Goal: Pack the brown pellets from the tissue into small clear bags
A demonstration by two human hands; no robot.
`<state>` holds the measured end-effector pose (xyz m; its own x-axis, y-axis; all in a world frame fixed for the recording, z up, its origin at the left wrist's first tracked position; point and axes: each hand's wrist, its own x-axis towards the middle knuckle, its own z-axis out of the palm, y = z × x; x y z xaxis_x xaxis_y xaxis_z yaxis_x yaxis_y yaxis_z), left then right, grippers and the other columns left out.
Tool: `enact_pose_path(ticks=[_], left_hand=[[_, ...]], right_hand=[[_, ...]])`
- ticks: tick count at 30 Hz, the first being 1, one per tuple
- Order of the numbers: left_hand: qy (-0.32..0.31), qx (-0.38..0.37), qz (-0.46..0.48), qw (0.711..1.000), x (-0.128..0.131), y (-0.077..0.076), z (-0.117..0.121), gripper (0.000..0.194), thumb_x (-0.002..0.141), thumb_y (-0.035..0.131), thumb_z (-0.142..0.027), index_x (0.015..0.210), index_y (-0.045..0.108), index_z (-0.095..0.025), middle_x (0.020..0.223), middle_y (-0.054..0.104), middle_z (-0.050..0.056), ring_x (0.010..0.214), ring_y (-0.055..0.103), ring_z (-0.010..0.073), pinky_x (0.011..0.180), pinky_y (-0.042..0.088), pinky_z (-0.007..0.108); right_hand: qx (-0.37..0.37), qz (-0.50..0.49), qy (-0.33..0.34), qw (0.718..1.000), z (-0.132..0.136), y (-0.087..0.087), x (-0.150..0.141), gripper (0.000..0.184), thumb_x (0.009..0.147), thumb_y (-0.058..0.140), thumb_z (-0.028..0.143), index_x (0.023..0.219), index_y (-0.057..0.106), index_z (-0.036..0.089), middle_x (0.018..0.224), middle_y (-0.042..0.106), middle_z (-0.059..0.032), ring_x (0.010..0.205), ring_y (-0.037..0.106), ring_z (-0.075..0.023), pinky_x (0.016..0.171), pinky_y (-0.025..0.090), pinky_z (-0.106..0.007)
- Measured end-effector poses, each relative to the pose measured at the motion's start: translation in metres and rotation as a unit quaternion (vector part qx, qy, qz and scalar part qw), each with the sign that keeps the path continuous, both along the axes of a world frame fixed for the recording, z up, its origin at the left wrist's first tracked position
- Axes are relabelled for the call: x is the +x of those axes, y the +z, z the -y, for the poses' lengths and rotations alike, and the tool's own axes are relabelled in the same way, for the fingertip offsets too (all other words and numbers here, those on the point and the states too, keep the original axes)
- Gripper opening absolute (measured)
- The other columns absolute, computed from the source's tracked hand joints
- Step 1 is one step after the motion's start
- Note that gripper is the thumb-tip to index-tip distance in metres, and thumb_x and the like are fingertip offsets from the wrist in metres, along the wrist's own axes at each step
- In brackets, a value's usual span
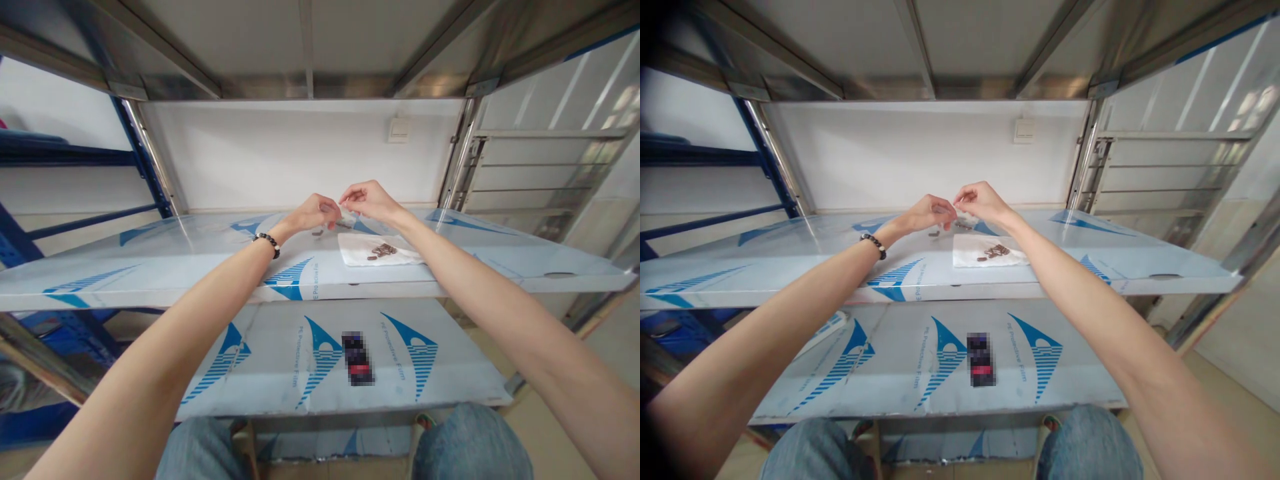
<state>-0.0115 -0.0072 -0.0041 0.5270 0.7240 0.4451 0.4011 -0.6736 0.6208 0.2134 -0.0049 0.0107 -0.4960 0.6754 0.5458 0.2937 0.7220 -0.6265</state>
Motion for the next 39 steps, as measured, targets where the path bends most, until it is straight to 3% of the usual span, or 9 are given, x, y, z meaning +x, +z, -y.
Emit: enact_pose_path(ticks=[3,7,11,14,19,25,30,34,39], left_hand=[[0.060,0.073,-0.048,0.994,-0.007,0.000,-0.002,0.020,0.079,0.066,-0.020,0.091,0.079,-0.011,0.074,0.075,0.008,0.066,0.063,0.0159,0.067,0.048,0.028],[0.106,0.179,-0.137,0.969,-0.015,0.002,-0.003,0.023,0.074,0.063,-0.014,0.088,0.081,-0.014,0.083,0.078,0.008,0.072,0.064,0.0170,0.069,0.046,0.028],[0.095,0.161,-0.107,0.977,-0.017,0.006,-0.005,0.020,0.073,0.064,-0.015,0.086,0.080,-0.014,0.076,0.075,0.006,0.071,0.064,0.0167,0.069,0.047,0.027],[0.067,0.093,-0.049,0.992,-0.014,0.006,-0.002,0.019,0.073,0.066,-0.018,0.088,0.077,-0.013,0.071,0.073,0.006,0.066,0.063,0.0159,0.066,0.048,0.027],[0.032,0.020,0.029,0.999,-0.007,0.000,0.004,0.021,0.080,0.069,-0.028,0.093,0.077,-0.012,0.068,0.072,0.006,0.063,0.061,0.0154,0.058,0.044,0.026],[0.043,0.031,-0.030,0.998,-0.016,-0.001,0.002,0.018,0.077,0.068,-0.021,0.090,0.078,-0.014,0.065,0.070,0.004,0.061,0.060,0.0145,0.059,0.044,0.026],[0.041,0.014,0.005,0.999,-0.018,-0.001,0.004,0.020,0.083,0.070,-0.030,0.092,0.079,-0.015,0.070,0.072,0.006,0.065,0.061,0.0170,0.063,0.045,0.030],[-0.031,-0.034,0.032,0.998,-0.012,-0.004,0.006,0.022,0.083,0.075,-0.035,0.094,0.079,-0.017,0.075,0.073,0.006,0.070,0.064,0.0185,0.069,0.048,0.033],[-0.122,-0.136,0.170,0.968,-0.008,-0.003,0.003,0.023,0.086,0.080,-0.035,0.099,0.076,-0.016,0.081,0.074,0.008,0.078,0.070,0.0194,0.080,0.053,0.035]], right_hand=[[-0.057,0.120,0.028,0.991,0.001,0.008,0.014,0.027,0.083,0.085,0.038,0.094,0.077,0.015,0.069,0.061,0.0001,0.061,0.048,-0.0120,0.054,0.035,-0.027],[-0.206,0.311,0.110,0.921,0.010,0.012,0.023,0.041,0.073,0.094,0.048,0.094,0.076,0.017,0.067,0.059,0.0031,0.057,0.045,-0.0096,0.051,0.029,-0.025],[-0.260,0.391,0.133,0.873,0.018,0.015,0.023,0.052,0.065,0.099,0.057,0.086,0.072,0.017,0.072,0.065,0.0004,0.059,0.051,-0.0105,0.051,0.029,-0.025],[-0.254,0.431,0.116,0.858,0.023,0.021,0.027,0.055,0.065,0.098,0.061,0.086,0.072,0.017,0.069,0.061,0.0020,0.057,0.046,-0.0090,0.050,0.025,-0.025],[-0.232,0.454,0.097,0.855,0.028,0.027,0.029,0.061,0.063,0.097,0.065,0.087,0.071,0.016,0.065,0.055,0.0047,0.056,0.042,-0.0084,0.051,0.023,-0.025],[-0.242,0.467,0.093,0.845,0.024,0.017,0.021,0.063,0.057,0.098,0.065,0.086,0.072,0.016,0.069,0.061,0.0017,0.059,0.046,-0.0105,0.052,0.024,-0.027],[-0.225,0.401,0.094,0.883,0.017,0.012,0.019,0.053,0.065,0.095,0.058,0.088,0.074,0.015,0.070,0.059,0.0019,0.059,0.044,-0.0098,0.053,0.027,-0.027],[-0.218,0.352,0.090,0.906,0.015,0.010,0.018,0.038,0.073,0.091,0.046,0.086,0.072,0.016,0.065,0.050,0.0049,0.056,0.039,-0.0088,0.051,0.026,-0.026],[-0.239,0.264,0.139,0.924,0.020,0.011,0.016,0.026,0.085,0.083,0.036,0.082,0.064,0.017,0.063,0.041,0.0067,0.053,0.029,-0.0071,0.049,0.018,-0.024]])
